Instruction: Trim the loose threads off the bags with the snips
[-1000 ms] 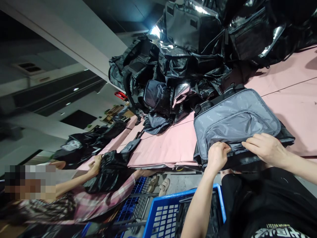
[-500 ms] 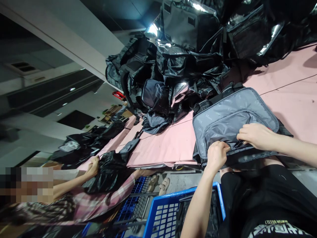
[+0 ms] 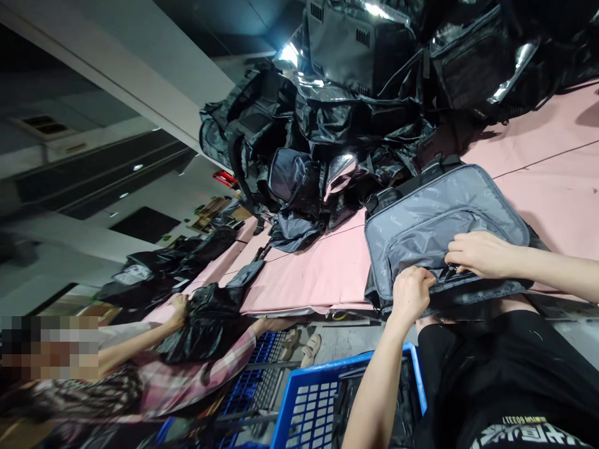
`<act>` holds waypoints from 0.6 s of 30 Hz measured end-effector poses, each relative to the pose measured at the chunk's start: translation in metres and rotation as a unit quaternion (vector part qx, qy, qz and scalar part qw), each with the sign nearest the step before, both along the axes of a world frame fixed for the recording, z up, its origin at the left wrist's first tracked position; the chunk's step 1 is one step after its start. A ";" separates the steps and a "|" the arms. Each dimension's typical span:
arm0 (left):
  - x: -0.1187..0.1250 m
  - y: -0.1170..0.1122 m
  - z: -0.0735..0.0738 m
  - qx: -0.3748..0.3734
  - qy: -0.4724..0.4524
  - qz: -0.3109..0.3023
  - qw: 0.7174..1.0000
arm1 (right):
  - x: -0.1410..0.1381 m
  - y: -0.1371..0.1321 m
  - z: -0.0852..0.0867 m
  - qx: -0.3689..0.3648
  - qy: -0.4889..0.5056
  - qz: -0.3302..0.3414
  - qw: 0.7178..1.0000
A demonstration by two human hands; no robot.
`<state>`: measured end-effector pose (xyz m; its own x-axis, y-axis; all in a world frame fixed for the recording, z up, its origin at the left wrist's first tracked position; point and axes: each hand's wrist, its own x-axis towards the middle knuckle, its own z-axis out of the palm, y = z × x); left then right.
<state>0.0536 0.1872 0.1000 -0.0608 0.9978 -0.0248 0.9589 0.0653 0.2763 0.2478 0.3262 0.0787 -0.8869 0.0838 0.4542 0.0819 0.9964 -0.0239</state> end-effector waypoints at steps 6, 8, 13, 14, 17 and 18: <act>-0.001 0.000 -0.001 0.002 0.003 -0.005 1.000 | 0.003 0.000 0.000 0.062 0.034 0.024 0.997; 0.000 0.000 0.000 0.002 0.003 -0.006 1.000 | 0.003 0.002 0.001 0.074 0.037 0.045 0.996; 0.000 -0.002 0.003 0.005 0.001 -0.006 1.000 | 0.002 0.003 0.007 0.083 0.035 0.070 0.993; 0.000 -0.002 0.003 0.006 -0.001 -0.006 1.000 | 0.003 0.003 0.009 0.083 0.036 0.069 0.993; -0.001 -0.002 0.003 0.007 -0.003 -0.008 1.000 | 0.007 0.003 0.015 0.086 0.035 0.059 0.994; -0.001 -0.002 0.003 0.007 -0.003 -0.009 1.000 | 0.008 0.003 0.017 0.089 0.032 0.055 0.994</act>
